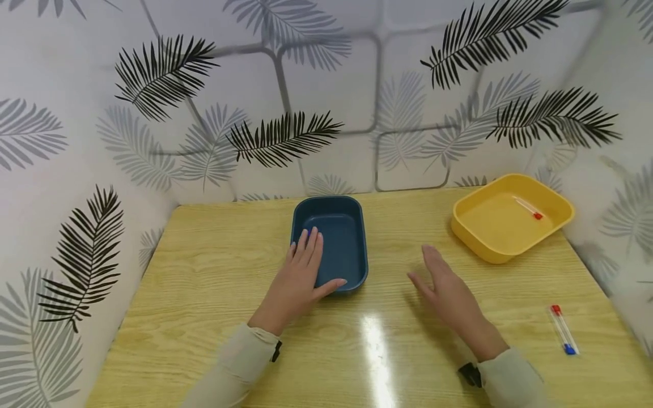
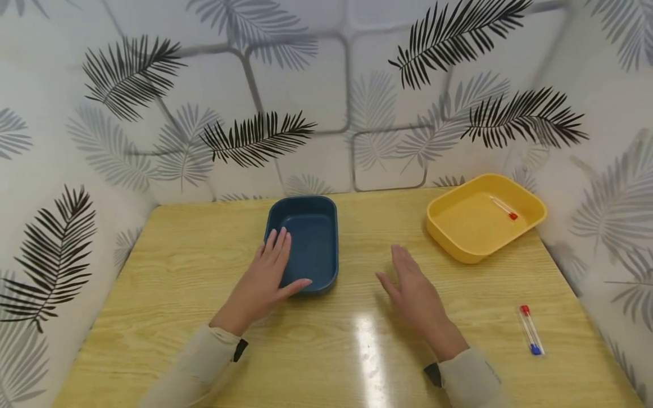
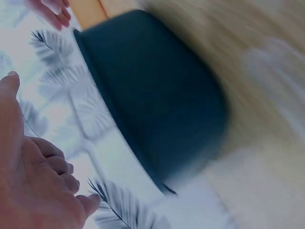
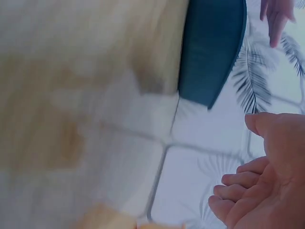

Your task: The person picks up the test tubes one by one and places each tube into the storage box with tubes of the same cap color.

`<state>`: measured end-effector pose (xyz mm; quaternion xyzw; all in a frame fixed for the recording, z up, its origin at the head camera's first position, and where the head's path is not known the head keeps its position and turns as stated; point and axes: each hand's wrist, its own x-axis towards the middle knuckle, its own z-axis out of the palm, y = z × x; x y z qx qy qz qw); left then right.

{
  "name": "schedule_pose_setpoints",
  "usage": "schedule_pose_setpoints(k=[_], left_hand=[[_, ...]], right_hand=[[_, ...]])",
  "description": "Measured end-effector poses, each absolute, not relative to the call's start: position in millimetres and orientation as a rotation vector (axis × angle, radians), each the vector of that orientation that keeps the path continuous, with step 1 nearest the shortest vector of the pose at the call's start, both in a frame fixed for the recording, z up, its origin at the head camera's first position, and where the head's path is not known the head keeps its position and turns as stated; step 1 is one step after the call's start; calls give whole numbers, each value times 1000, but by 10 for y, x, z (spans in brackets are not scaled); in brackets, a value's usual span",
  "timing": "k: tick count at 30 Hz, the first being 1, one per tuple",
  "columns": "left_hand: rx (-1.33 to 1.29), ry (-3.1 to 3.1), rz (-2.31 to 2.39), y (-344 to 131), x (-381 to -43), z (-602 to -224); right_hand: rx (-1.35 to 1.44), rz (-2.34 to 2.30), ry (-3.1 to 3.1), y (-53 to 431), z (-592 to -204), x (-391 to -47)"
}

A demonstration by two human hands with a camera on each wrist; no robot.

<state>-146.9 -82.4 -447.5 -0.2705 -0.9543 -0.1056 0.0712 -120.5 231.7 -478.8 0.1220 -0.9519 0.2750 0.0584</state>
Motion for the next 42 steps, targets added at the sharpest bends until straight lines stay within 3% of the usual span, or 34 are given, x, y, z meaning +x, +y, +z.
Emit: schedule_pose_setpoints(k=[15,24,35,42], left_hand=[[-1265,-2793,-414,449,-1335,-4249],[-1299,-2840,-226,1116,-1433,-4417],[-1311,-2770,118,1799,-1596,-4722],[-1276,-2760,166,1971,-1755,-4832]], right_hand=[[18,745,-3020,3588,-4410,-1451],[-169,568,-3071,4275,-4327,-1639],[-259,569,-3147,4636,-4372,-1878],[-303,549,-3195,4693,-4425,-2066]])
